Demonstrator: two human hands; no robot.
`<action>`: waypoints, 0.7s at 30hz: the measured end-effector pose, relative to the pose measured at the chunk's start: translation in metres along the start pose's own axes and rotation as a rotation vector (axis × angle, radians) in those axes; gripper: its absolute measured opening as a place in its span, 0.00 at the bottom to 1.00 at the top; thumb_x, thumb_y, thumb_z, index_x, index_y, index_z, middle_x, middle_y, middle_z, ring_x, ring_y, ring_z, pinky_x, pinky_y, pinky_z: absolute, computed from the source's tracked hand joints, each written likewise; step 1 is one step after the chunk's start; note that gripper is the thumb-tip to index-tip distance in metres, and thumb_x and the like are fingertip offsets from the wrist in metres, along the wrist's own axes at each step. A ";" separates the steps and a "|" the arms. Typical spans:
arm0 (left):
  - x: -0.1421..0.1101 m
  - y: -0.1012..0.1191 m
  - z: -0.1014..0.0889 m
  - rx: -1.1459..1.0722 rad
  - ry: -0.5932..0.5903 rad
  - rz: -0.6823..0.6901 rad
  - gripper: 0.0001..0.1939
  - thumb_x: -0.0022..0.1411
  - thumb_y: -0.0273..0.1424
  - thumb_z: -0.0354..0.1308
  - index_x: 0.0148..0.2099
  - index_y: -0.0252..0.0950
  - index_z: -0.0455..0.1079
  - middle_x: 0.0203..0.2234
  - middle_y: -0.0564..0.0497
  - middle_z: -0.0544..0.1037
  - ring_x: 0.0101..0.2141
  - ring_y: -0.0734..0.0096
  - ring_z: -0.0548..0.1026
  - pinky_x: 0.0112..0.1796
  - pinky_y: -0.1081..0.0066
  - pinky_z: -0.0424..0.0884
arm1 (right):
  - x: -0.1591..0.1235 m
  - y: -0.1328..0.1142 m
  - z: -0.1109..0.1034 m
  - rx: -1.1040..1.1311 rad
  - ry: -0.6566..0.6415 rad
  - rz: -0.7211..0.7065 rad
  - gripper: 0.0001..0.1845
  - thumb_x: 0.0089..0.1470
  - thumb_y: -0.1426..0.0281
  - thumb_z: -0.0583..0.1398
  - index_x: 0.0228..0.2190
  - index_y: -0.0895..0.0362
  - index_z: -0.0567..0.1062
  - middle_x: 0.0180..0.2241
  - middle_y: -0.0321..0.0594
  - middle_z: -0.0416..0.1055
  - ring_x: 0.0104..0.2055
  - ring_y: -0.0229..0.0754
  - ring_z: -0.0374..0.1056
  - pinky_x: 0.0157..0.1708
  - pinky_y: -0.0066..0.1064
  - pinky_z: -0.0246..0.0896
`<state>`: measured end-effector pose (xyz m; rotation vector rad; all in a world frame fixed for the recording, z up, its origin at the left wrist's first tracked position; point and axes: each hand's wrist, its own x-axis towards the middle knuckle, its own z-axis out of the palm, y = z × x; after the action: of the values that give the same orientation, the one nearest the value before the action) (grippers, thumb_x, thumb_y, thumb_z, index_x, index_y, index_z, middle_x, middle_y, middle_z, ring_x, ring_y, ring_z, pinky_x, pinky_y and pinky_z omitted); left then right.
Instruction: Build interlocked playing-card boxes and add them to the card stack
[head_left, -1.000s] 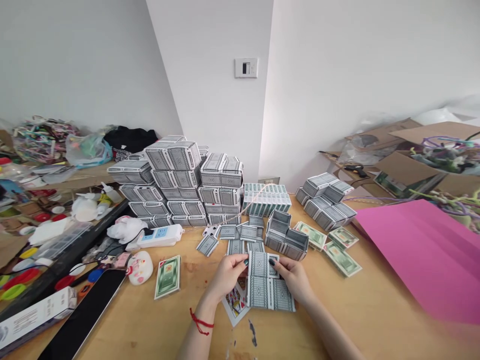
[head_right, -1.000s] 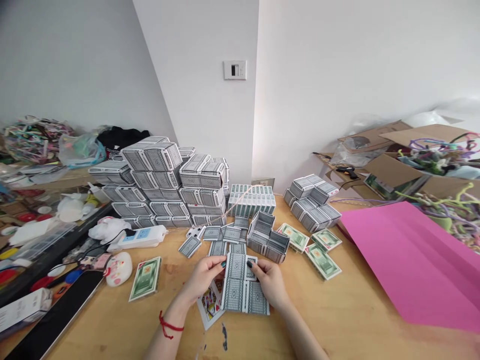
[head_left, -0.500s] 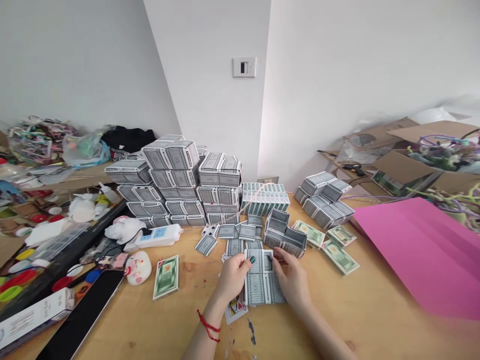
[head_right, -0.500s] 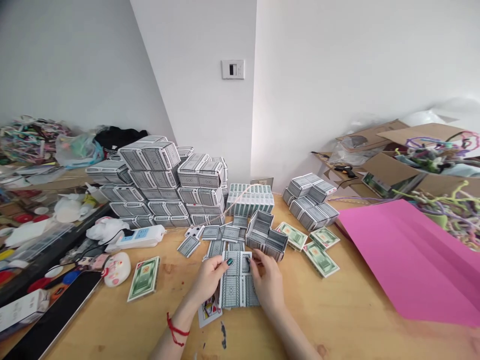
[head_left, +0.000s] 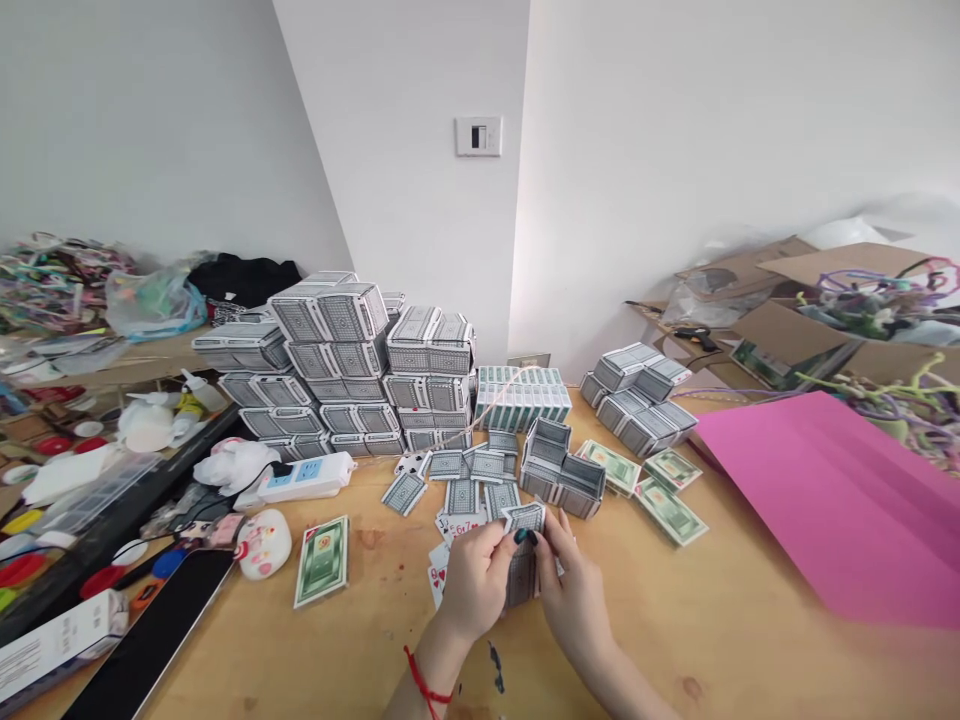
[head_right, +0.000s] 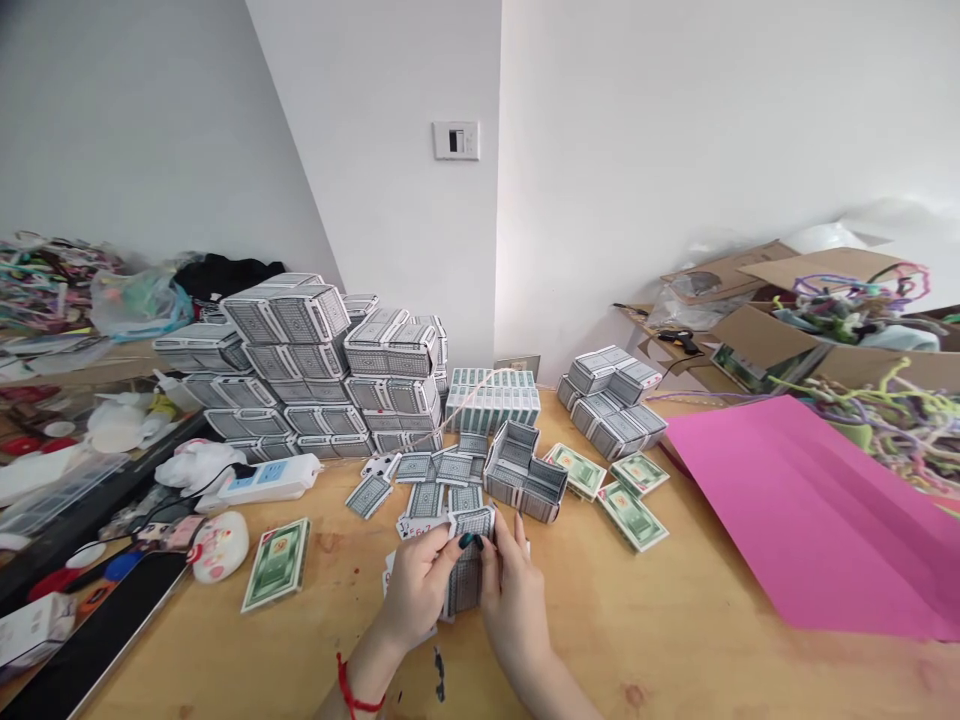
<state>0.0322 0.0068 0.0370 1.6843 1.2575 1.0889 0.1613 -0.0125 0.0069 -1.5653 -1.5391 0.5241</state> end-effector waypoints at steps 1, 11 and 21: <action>0.000 0.001 0.000 -0.009 0.002 -0.003 0.16 0.59 0.40 0.49 0.26 0.36 0.70 0.18 0.51 0.70 0.22 0.70 0.65 0.27 0.74 0.59 | 0.002 -0.001 -0.003 0.023 -0.019 0.006 0.20 0.56 0.66 0.48 0.48 0.57 0.68 0.49 0.48 0.68 0.60 0.53 0.49 0.45 0.38 0.64; 0.002 0.007 -0.003 0.014 -0.094 0.007 0.15 0.62 0.36 0.46 0.38 0.36 0.72 0.25 0.48 0.74 0.29 0.67 0.69 0.32 0.72 0.63 | 0.016 -0.006 -0.018 0.239 -0.136 0.099 0.17 0.53 0.59 0.52 0.24 0.55 0.73 0.24 0.41 0.74 0.40 0.51 0.70 0.40 0.31 0.63; 0.004 0.003 0.000 -0.116 -0.065 0.127 0.14 0.61 0.31 0.48 0.46 0.39 0.70 0.48 0.45 0.68 0.49 0.62 0.64 0.50 0.65 0.58 | 0.023 -0.002 -0.023 0.305 -0.191 0.095 0.20 0.52 0.56 0.52 0.22 0.57 0.72 0.22 0.39 0.70 0.29 0.44 0.66 0.29 0.27 0.62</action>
<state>0.0340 0.0102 0.0401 1.7156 1.0386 1.1505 0.1817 0.0029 0.0266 -1.3863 -1.4481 0.9395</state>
